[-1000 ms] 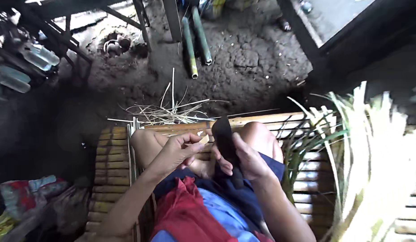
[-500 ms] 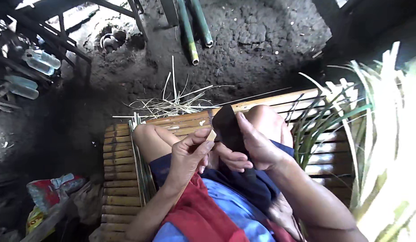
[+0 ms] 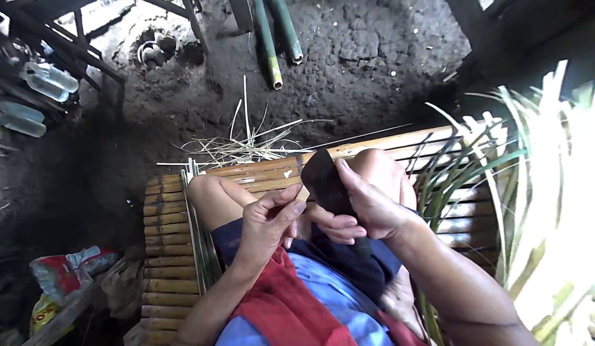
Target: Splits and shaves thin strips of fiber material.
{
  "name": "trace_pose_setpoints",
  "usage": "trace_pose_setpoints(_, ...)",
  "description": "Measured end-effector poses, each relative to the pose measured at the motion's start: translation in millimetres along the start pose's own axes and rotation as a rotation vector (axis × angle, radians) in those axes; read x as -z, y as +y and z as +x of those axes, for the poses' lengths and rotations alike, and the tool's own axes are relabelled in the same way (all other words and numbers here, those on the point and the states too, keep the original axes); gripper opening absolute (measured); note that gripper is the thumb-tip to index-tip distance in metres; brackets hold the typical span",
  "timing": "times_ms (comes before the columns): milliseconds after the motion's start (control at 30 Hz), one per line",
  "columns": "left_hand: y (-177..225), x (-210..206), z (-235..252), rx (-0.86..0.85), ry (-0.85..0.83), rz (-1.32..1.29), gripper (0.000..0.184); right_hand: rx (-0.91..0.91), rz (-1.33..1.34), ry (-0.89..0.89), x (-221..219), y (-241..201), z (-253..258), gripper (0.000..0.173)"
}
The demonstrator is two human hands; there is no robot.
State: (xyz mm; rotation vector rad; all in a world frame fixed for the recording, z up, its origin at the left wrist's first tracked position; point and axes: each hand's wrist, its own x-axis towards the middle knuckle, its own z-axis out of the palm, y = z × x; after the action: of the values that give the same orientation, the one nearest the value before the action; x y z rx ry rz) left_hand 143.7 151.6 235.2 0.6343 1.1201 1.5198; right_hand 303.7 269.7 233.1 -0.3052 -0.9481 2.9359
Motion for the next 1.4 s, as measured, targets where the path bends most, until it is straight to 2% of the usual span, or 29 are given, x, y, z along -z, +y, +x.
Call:
trace_pose_setpoints(133, -0.9, 1.9, -0.7, -0.006, -0.017, -0.020, 0.016, -0.010, -0.035, 0.012, -2.4, -1.7, 0.3, 0.072)
trace_pose_setpoints(333, -5.1, 3.7, -1.3, -0.028, -0.056, -0.003, 0.014, -0.121, -0.117, 0.085, -10.6, -12.3, -3.3, 0.076)
trace_pose_setpoints(500, -6.1, 1.2, -5.7, 0.028, -0.083, -0.029, 0.015, -0.239, -0.129, 0.130, -17.8, -16.8, -1.9, 0.078)
trace_pose_setpoints(567, -5.6, 0.5, -4.2, 0.046, -0.077, -0.034, 0.015, -0.258, -0.071, 0.140, -15.5, -17.8, -0.8, 0.080)
trace_pose_setpoints(633, -6.5, 0.3, -2.0, 0.069, -0.051, -0.022, 0.014, -0.242, -0.153, 0.205, -14.8, -20.0, 1.3, 0.083)
trace_pose_setpoints(700, -6.4, -0.3, 0.5, 0.084, -0.004, -0.003, 0.011, -0.124, -0.464, 0.249, -8.4, -23.6, 2.3, 0.078)
trace_pose_setpoints(733, -4.9, 0.5, 1.2, 0.080, 0.005, 0.041, 0.012, -0.033, -0.649, 0.281, -4.8, -24.3, 2.6, 0.065)
trace_pose_setpoints(767, -2.4, 3.4, 3.5, 0.070, -0.025, 0.108, 0.018, 0.056, -0.820, 0.365, -4.3, -25.1, 2.9, 0.044)
trace_pose_setpoints(800, -0.6, 9.7, 7.5, 0.047, -0.098, 0.166, 0.021, 0.170, -0.955, 0.465, -5.1, -23.5, 3.4, 0.035)
trace_pose_setpoints(867, -4.0, 33.7, 22.4, -0.076, -0.376, 0.149, 0.023, 0.405, -1.053, 0.550, -7.8, -17.9, 4.0, 0.026)
trace_pose_setpoints(933, -11.1, 50.2, 52.6, -0.190, -0.711, 0.014, 0.027, 0.524, -0.991, 0.453, -12.0, -15.7, 6.6, 0.020)
trace_pose_setpoints(1000, -14.7, 50.8, 76.4, -0.164, -0.892, -0.125, 0.036, 0.583, -0.972, 0.388, -11.8, -13.8, 14.4, 0.020)
trace_pose_setpoints(1133, -13.3, 46.9, 103.7, -0.295, -0.913, -0.080, 0.041, 0.751, -1.155, 0.459, 3.2, -8.7, 25.4, 0.031)
trace_pose_setpoints(1233, -11.9, 40.0, 92.4, -0.230, -0.814, -0.084, 0.047, 0.696, -1.114, 0.419, 9.7, -1.7, 27.3, 0.029)
trace_pose_setpoints(1400, -25.4, 34.8, 76.6, -0.193, -0.758, -0.192, 0.046, 0.631, -0.997, 0.391, 5.5, 12.0, 26.3, 0.025)
